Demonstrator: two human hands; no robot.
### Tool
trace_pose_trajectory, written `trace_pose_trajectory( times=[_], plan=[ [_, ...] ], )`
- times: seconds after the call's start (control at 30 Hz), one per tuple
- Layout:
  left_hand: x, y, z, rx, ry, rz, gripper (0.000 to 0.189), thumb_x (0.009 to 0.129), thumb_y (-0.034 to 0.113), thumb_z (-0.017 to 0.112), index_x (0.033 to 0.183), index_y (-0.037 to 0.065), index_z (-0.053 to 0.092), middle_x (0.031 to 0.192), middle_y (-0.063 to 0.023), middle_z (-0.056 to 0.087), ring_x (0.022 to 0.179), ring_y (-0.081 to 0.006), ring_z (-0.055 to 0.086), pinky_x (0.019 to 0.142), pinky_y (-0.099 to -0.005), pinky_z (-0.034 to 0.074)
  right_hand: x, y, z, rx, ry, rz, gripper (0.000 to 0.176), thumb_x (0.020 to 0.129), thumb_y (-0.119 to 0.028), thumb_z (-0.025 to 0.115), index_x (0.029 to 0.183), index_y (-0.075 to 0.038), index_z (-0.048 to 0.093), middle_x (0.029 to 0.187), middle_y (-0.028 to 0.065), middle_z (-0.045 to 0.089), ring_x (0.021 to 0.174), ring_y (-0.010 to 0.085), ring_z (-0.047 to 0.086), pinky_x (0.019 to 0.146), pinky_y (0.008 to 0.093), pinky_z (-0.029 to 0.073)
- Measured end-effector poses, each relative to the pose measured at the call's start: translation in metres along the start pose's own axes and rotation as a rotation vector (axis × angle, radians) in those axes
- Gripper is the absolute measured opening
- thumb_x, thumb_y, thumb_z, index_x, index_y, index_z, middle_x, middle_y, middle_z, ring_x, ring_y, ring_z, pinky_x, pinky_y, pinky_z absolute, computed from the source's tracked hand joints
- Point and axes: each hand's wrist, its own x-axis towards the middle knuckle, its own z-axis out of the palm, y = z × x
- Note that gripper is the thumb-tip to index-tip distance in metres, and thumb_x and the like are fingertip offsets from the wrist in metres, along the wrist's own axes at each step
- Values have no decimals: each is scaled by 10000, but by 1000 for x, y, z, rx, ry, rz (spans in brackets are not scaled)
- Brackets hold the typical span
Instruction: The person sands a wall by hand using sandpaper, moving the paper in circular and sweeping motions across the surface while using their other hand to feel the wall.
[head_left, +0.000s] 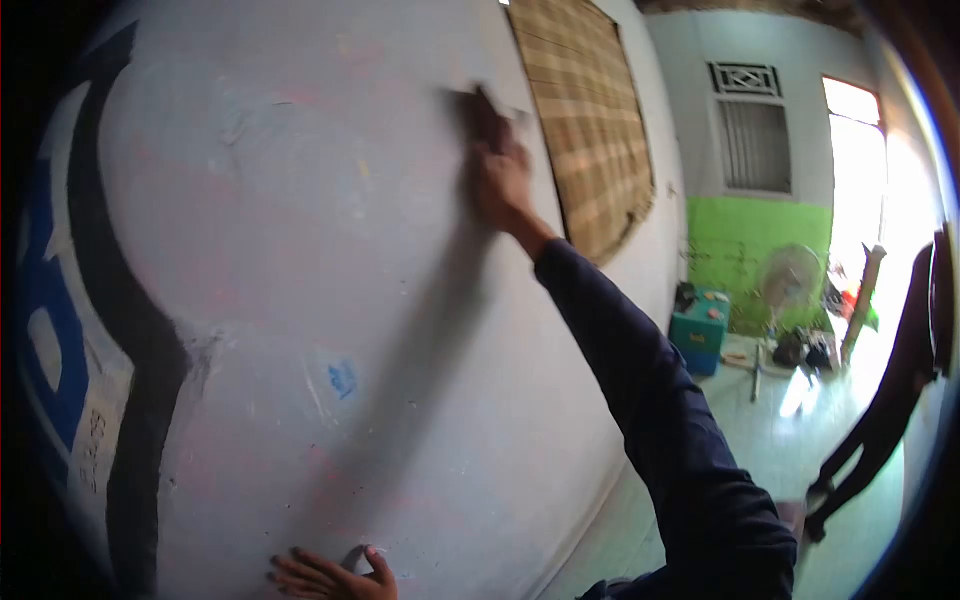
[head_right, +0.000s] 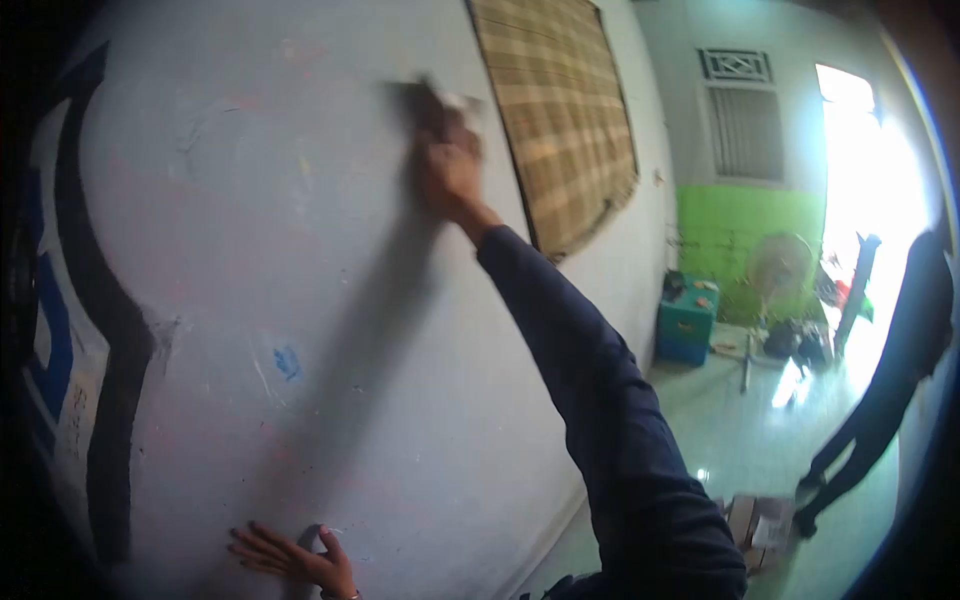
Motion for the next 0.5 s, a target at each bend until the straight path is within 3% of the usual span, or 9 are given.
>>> trace_pose_trajectory(
  times=[0.03, 0.1, 0.2, 0.23, 0.3, 0.37, 0.43, 0.47, 0.5],
  plan=[
    [-1, 4, 7, 118, 13, 54, 911, 947, 672, 335, 1571, 34, 153, 1622, -239, 138, 1496, -471, 62, 1168, -647, 29, -3, 5, 17, 472, 558, -111, 523, 1023, -293, 335, 1497, -79, 391, 1597, 174, 268, 1487, 378, 175, 1181, 547, 120],
    [-2, 11, 14, 221, -24, 17, 986, 923, 731, 289, 1576, 23, 76, 1627, -256, 66, 1500, -467, 7, 1163, -652, -1, -25, -25, 25, 329, 548, -79, 569, 991, -304, 388, 1510, -71, 364, 1586, 145, 317, 1496, 366, 164, 1188, 513, 123],
    [1, 21, 20, 186, 33, -28, 984, 924, 750, 243, 1578, 32, 86, 1627, -251, 87, 1500, -464, 45, 1166, -643, 18, -80, -64, 35, 264, 380, -712, 606, 903, -236, 491, 1504, -234, 414, 1609, 62, 295, 1502, 409, 152, 1178, 629, 55],
    [0, 22, 26, 216, 41, -51, 984, 924, 750, 243, 1578, 32, 86, 1627, -251, 87, 1500, -464, 45, 1166, -643, 18, -89, -63, 32, 148, 351, -777, 592, 900, -299, 500, 1487, -243, 442, 1597, 55, 325, 1487, 412, 192, 1165, 633, 96],
    [-8, 14, 30, 206, 10, -69, 971, 928, 748, 228, 1578, 37, 100, 1625, -250, 105, 1497, -465, 67, 1166, -641, 29, -73, -40, 18, 129, 328, -683, 543, 939, -334, 465, 1474, -242, 457, 1593, 48, 333, 1469, 397, 232, 1160, 604, 129],
    [-7, 17, 30, 209, 29, -73, 965, 928, 749, 229, 1579, 46, 115, 1624, -248, 119, 1496, -466, 78, 1165, -642, 37, -46, -6, 27, 244, 497, -400, 582, 962, -334, 411, 1513, -148, 401, 1567, 70, 385, 1472, 325, 248, 1170, 466, 84],
    [-9, 15, 34, 199, 45, -74, 967, 926, 753, 230, 1577, 46, 126, 1625, -244, 117, 1499, -458, 79, 1165, -641, 42, -40, -11, 25, 432, 563, -216, 591, 962, -301, 415, 1523, -119, 372, 1564, 77, 382, 1464, 324, 251, 1173, 461, 99],
    [-8, 16, 34, 204, 60, -68, 970, 925, 757, 229, 1575, 43, 136, 1629, -234, 115, 1501, -449, 84, 1168, -634, 41, -44, -22, 31, 376, 589, -207, 601, 952, -263, 416, 1532, -121, 349, 1583, 84, 347, 1477, 330, 228, 1189, 488, 88],
    [-8, 15, 33, 207, 63, -60, 970, 925, 757, 229, 1575, 43, 136, 1629, -234, 115, 1501, -449, 84, 1168, -634, 41, -48, -23, 42, 366, 580, -415, 626, 912, -250, 445, 1525, -145, 376, 1604, 89, 307, 1498, 339, 187, 1207, 520, 43]
  ],
)
